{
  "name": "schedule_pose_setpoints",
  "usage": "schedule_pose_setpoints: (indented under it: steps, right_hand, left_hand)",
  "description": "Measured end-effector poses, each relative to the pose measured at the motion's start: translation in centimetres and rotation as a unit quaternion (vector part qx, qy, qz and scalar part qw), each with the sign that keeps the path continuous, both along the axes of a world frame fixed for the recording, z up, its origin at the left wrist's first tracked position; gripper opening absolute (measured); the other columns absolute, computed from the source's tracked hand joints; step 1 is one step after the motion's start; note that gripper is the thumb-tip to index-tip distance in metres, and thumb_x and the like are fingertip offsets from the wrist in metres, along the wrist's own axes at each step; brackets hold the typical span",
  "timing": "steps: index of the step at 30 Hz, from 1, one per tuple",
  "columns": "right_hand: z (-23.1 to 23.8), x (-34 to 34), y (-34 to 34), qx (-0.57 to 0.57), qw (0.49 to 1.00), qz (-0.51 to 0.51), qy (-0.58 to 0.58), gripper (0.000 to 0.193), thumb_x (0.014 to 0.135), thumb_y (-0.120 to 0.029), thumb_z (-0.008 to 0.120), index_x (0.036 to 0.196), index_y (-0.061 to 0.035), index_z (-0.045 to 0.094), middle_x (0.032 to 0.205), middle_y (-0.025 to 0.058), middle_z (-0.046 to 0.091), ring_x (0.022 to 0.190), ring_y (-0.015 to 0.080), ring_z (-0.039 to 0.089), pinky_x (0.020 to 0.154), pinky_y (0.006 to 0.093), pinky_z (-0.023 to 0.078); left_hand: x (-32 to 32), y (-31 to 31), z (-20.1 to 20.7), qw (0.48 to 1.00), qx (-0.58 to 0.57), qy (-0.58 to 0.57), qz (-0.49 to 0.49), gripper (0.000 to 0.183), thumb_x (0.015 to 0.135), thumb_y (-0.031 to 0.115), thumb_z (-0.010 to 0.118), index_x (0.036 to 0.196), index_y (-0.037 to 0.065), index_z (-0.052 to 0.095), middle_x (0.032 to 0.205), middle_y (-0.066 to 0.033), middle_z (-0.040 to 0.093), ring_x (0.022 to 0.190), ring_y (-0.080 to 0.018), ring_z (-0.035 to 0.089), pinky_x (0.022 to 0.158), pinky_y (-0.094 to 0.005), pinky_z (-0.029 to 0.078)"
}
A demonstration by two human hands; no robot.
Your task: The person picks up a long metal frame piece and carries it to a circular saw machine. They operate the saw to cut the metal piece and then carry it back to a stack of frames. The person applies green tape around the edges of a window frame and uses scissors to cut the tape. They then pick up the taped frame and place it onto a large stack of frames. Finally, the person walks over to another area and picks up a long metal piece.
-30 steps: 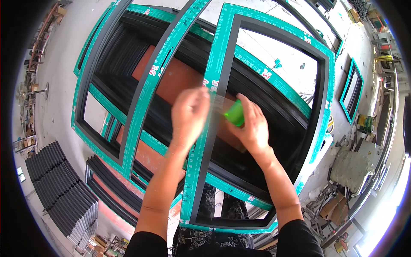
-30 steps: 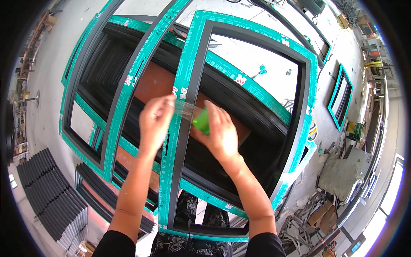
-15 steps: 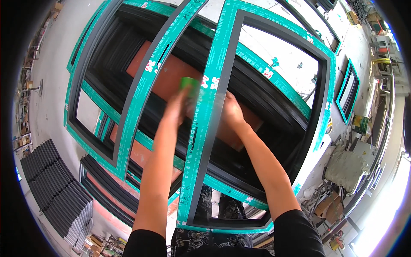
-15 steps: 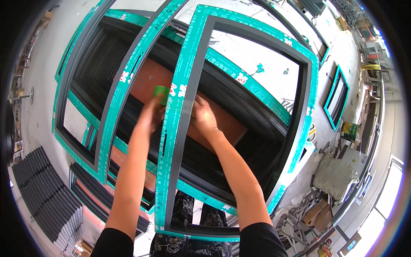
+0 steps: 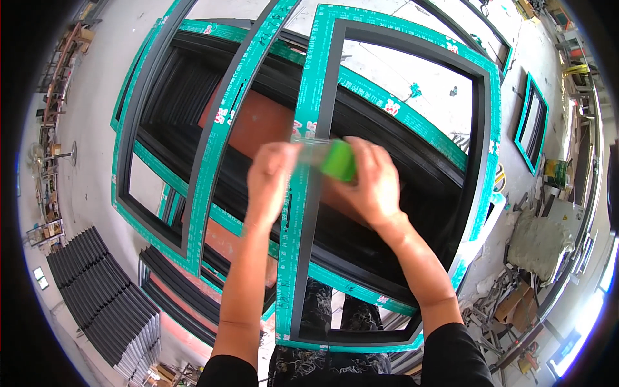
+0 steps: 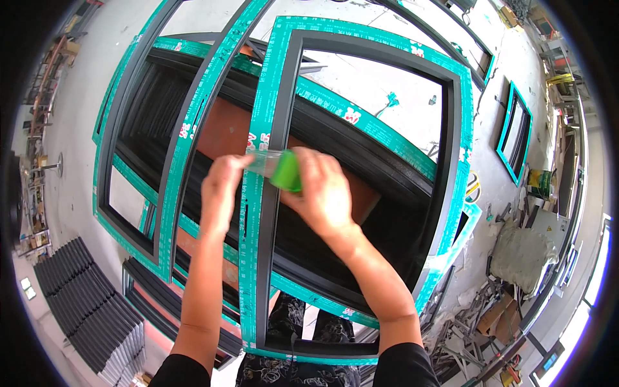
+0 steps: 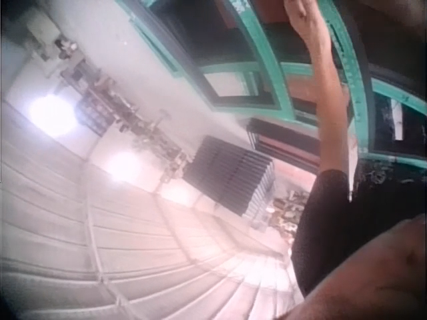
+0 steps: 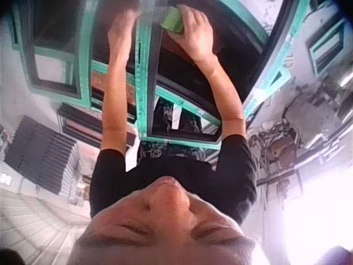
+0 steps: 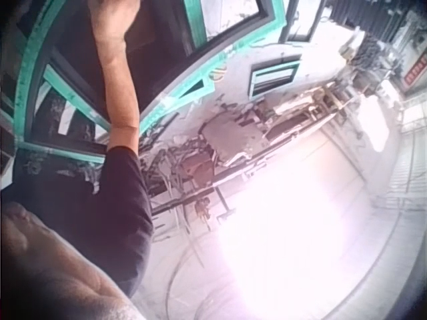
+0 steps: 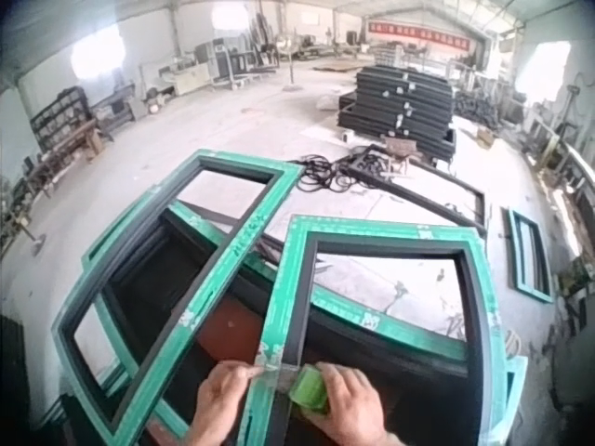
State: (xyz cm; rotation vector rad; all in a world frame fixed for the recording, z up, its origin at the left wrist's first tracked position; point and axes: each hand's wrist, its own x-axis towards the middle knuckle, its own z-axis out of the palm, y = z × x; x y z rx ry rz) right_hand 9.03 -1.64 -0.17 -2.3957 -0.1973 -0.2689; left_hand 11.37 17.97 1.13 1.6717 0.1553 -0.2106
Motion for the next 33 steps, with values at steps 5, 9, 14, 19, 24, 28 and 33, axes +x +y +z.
schedule_pose_setpoints:
  steps: [5, 9, 14, 19, 24, 28, 33]
  right_hand:
    - [-11.2, -0.3, -3.7, -0.202, 0.973, 0.016, 0.11, 0.065, 0.069, -0.009, 0.075, 0.129, 0.0005, 0.052, 0.118, 0.0161, 0.063, 0.105, 0.0323, 0.06, 0.095, 0.0389, 0.049]
    - [-17.6, 2.3, 2.5, -0.193, 0.975, 0.067, 0.086, 0.04, 0.09, -0.006, 0.048, 0.129, 0.0006, 0.054, 0.13, 0.0178, 0.059, 0.117, 0.0337, 0.057, 0.101, 0.038, 0.047]
    - [-14.4, 1.3, 5.4, 0.104, 0.975, 0.038, 0.191, 0.057, 0.07, 0.002, 0.069, 0.125, -0.0028, 0.057, 0.131, 0.0199, 0.058, 0.118, 0.0382, 0.055, 0.102, 0.0397, 0.047]
    - [-4.7, -0.6, 1.3, 0.173, 0.969, -0.153, 0.085, 0.028, 0.085, -0.009, 0.068, 0.112, -0.001, 0.066, 0.109, 0.0176, 0.068, 0.1, 0.0349, 0.065, 0.087, 0.0403, 0.053]
    - [1.2, 1.0, 5.3, 0.56, 0.783, -0.095, 0.252, 0.047, 0.098, -0.039, 0.061, 0.119, 0.0036, 0.059, 0.1, 0.0111, 0.066, 0.092, 0.0156, 0.061, 0.082, 0.0324, 0.052]
    - [0.2, 0.9, 3.6, 0.549, 0.784, -0.126, 0.262, 0.049, 0.082, -0.033, 0.081, 0.109, 0.0019, 0.059, 0.093, 0.0089, 0.065, 0.085, 0.0133, 0.062, 0.075, 0.029, 0.053]
    - [-3.8, -0.6, 0.2, 0.299, 0.895, -0.297, 0.146, 0.066, 0.076, -0.045, 0.083, 0.107, 0.0053, 0.053, 0.088, 0.0212, 0.066, 0.078, 0.0336, 0.066, 0.072, 0.0416, 0.053]
  left_hand:
    - [3.7, 3.5, -11.4, 0.975, -0.022, 0.22, -0.005, 0.038, 0.1, 0.03, 0.054, 0.123, 0.002, 0.062, 0.096, -0.008, 0.069, 0.079, -0.0144, 0.066, 0.073, -0.0286, 0.054]
    - [3.3, 1.5, -15.2, 0.924, -0.116, 0.364, -0.008, 0.037, 0.099, 0.032, 0.057, 0.123, 0.004, 0.06, 0.097, -0.0074, 0.068, 0.08, -0.0162, 0.066, 0.068, -0.0283, 0.056]
    - [2.5, 6.4, -16.6, 0.914, -0.241, 0.325, 0.037, 0.041, 0.091, 0.041, 0.068, 0.109, 0.005, 0.062, 0.094, -0.0092, 0.065, 0.084, -0.0172, 0.063, 0.07, -0.0307, 0.053]
    - [2.6, 6.5, -5.6, 0.895, -0.378, 0.199, 0.127, 0.05, 0.089, 0.048, 0.066, 0.111, 0.003, 0.063, 0.098, -0.0078, 0.066, 0.087, -0.0173, 0.06, 0.078, -0.0327, 0.051]
    - [-0.2, -2.2, -0.7, 0.997, -0.001, -0.082, 0.006, 0.031, 0.1, 0.03, 0.06, 0.108, 0.0, 0.064, 0.096, -0.0047, 0.063, 0.088, -0.0132, 0.057, 0.082, -0.028, 0.045]
    - [-0.6, -2.3, -0.1, 1.0, 0.024, -0.001, -0.012, 0.035, 0.105, 0.029, 0.05, 0.117, -0.001, 0.063, 0.101, -0.0068, 0.061, 0.097, -0.0154, 0.057, 0.088, -0.0313, 0.045]
    - [1.8, -7.5, -4.2, 0.793, 0.566, -0.212, 0.07, 0.064, 0.096, 0.042, 0.056, 0.139, -0.005, 0.043, 0.132, -0.0264, 0.052, 0.121, -0.039, 0.053, 0.096, -0.0455, 0.046]
